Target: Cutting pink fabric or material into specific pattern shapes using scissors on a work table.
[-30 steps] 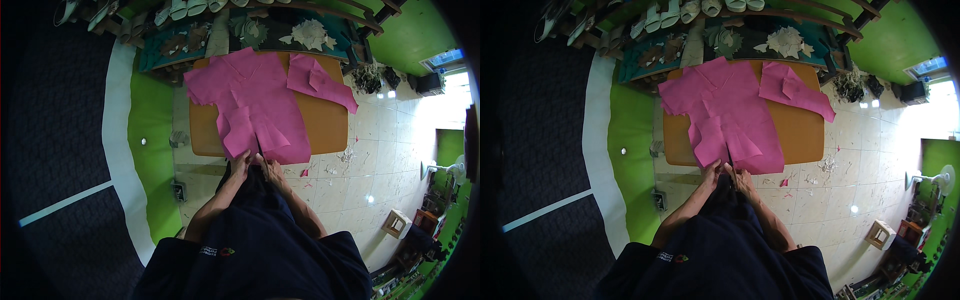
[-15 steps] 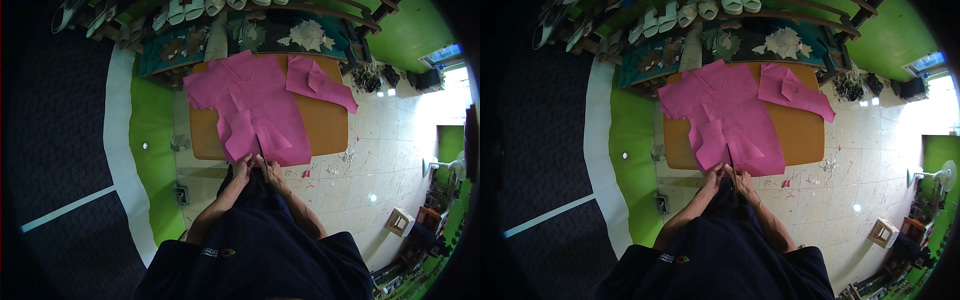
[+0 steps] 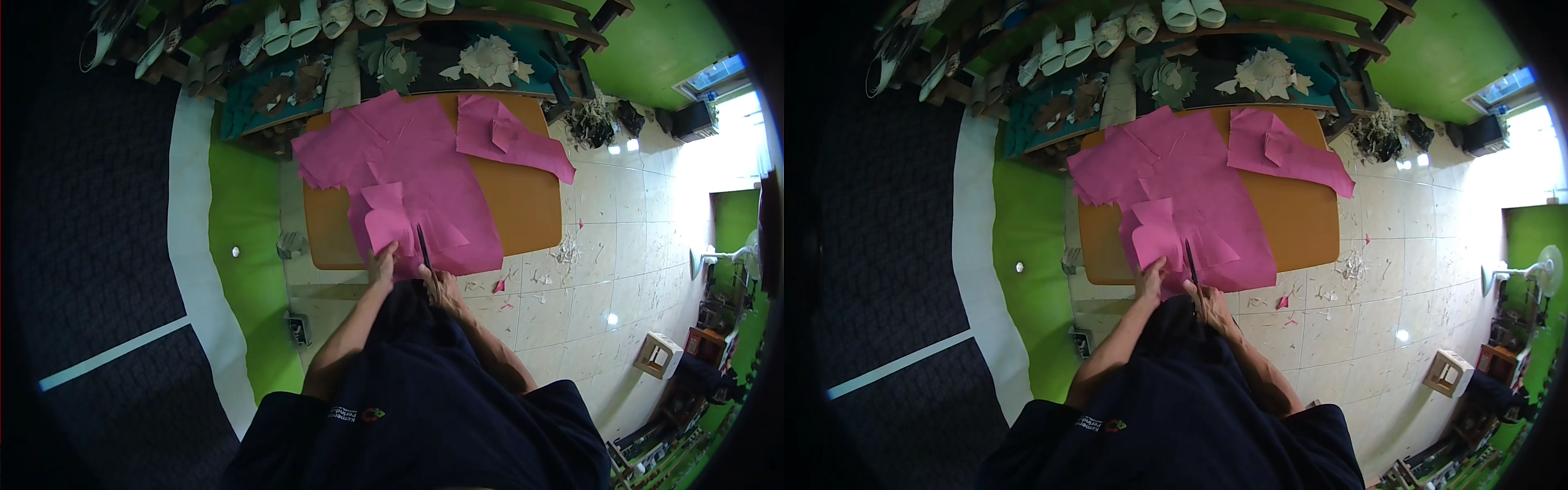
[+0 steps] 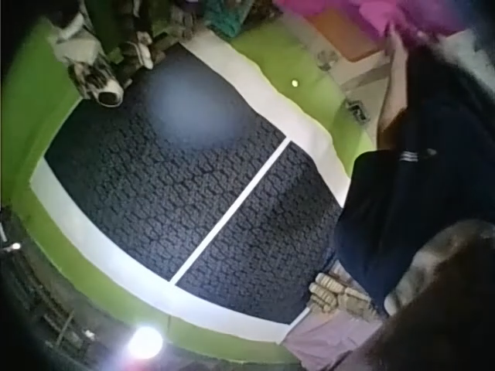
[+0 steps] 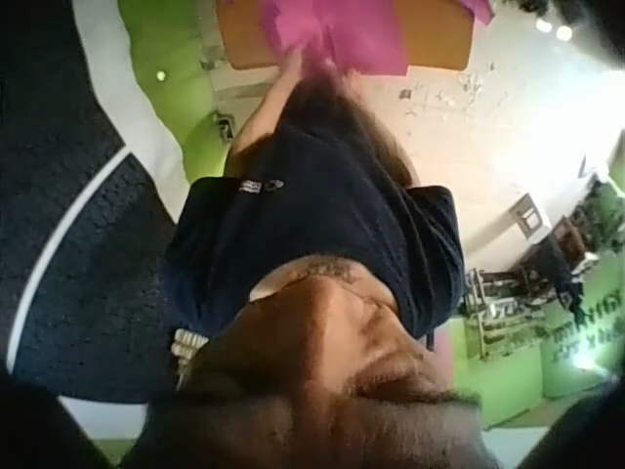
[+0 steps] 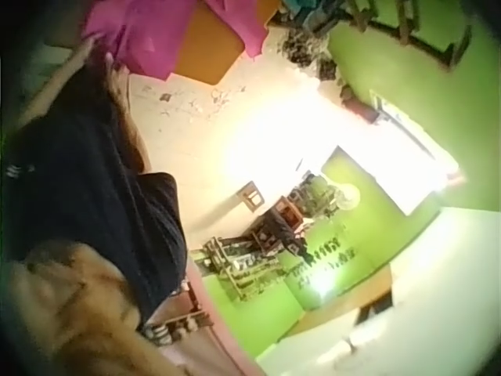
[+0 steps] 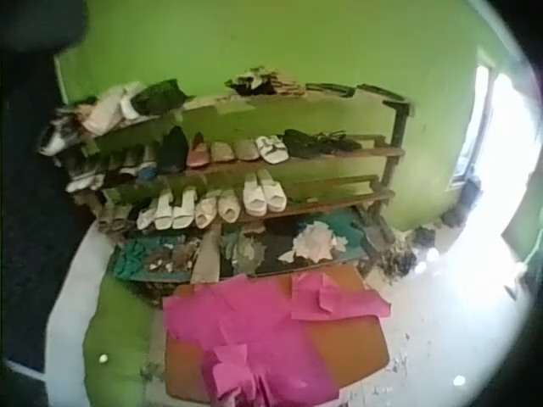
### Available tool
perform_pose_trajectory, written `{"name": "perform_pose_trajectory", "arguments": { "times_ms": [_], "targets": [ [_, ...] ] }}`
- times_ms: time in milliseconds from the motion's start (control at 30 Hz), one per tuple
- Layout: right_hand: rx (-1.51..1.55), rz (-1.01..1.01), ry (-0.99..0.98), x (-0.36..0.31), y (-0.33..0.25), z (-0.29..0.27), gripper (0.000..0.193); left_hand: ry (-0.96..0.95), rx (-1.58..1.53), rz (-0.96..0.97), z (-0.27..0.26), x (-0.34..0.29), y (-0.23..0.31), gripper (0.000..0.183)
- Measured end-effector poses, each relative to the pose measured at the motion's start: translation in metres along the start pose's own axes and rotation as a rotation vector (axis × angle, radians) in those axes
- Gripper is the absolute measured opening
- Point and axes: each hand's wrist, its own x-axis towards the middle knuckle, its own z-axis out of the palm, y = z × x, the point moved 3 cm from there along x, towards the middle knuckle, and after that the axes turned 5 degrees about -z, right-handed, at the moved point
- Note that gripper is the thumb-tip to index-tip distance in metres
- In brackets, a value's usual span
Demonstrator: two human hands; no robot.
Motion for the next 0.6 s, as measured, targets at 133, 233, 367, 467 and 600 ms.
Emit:
{"name": "perform_pose_trajectory", "arguments": {
  "times_ms": [133,233,367,467,600],
  "targets": [
    [-0.113,-0.248,-0.010,-0.018,0.013,-0.020,0.071,-0.309,0.271,0.097,0.021,0.012,0.072,0.041],
    [-0.174,-0.343,-0.030,-0.032,0.023,-0.035,0.069,-0.538,0.366,-0.018,0.044,0.014,0.131,0.040],
    [-0.327,-0.350,-0.079,-0.038,0.049,-0.047,0.076,-0.723,0.624,-0.017,0.067,0.045,0.165,0.050],
    [-0.359,-0.256,-0.105,-0.042,0.049,-0.046,0.078,-0.680,0.746,0.266,0.079,0.056,0.172,0.065],
    [-0.383,-0.236,-0.094,-0.042,0.042,-0.036,0.075,-0.275,0.818,0.610,0.046,0.084,0.159,0.065]
  ]
}}
